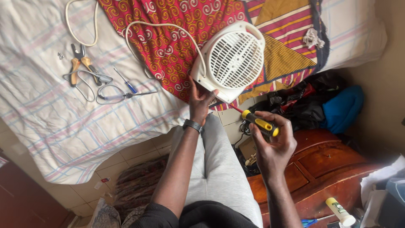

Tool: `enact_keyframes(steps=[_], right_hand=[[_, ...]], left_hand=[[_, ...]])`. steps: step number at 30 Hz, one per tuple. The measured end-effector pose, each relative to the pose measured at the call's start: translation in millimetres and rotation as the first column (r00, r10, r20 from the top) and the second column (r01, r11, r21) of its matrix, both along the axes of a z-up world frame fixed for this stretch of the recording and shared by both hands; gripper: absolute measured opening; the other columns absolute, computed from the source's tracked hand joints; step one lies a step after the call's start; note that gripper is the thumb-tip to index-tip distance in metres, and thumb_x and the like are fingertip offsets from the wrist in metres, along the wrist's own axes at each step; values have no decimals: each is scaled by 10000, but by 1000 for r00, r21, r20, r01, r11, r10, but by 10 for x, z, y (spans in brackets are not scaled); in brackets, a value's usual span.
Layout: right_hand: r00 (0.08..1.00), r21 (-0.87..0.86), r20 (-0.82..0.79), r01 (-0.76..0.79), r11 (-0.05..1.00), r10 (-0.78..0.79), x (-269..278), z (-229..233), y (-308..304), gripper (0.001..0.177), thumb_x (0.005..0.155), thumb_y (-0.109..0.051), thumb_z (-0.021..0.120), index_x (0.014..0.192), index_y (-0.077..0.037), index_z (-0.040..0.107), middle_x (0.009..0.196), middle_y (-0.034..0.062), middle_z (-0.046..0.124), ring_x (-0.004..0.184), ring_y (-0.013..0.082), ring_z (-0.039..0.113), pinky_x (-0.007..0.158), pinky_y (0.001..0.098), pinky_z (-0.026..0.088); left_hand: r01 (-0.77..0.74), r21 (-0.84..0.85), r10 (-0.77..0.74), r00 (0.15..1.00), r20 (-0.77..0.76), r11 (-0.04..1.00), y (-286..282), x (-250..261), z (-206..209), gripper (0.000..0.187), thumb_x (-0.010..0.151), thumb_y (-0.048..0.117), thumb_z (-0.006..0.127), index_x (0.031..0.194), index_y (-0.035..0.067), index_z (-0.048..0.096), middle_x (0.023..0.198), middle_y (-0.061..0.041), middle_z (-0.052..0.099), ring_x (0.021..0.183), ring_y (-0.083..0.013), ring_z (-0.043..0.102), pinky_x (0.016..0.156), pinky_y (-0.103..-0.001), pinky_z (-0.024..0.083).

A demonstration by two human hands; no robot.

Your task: The person reassembles a disassembled electric fan by aligning the front grille with the motor housing and securing it with screws using a screwdriver. The person tightens multiple screws around the grille perimeter to complete the assembly.

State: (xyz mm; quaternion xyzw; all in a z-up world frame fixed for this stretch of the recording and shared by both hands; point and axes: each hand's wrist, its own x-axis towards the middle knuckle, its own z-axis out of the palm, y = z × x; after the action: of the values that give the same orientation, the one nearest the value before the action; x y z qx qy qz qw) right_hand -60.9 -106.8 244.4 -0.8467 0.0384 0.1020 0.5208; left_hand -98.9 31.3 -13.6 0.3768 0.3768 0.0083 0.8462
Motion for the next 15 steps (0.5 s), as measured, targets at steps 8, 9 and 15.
enact_keyframes(steps=[8,9,15], right_hand=[[952,-117,123,-265,957,279,354,-205,392,266,1000,2,720,1230,-5,585,1212,135,717,1138,210,734,970,321,640],[943,-147,124,-290,946,308,378,-226,444,272,993,-5,728,1228,-6,592,1206,135,717,1127,214,735,961,324,634],[875,-298,116,-421,856,471,538,-320,741,305,947,-29,766,1205,-5,605,1163,131,709,1040,226,731,844,322,602]], left_hand=[[69,-27,-70,997,-42,997,54,35,114,999,794,162,854,1599,25,278,1493,-200,530,1377,-272,539,1165,-399,466],[53,-28,-54,998,-33,998,50,38,127,989,801,162,854,1598,19,284,1502,-195,522,1382,-267,533,1162,-401,467],[-28,-106,24,999,-40,994,-33,46,103,1014,777,150,857,1597,37,271,1470,-182,528,1340,-265,551,1101,-410,510]])
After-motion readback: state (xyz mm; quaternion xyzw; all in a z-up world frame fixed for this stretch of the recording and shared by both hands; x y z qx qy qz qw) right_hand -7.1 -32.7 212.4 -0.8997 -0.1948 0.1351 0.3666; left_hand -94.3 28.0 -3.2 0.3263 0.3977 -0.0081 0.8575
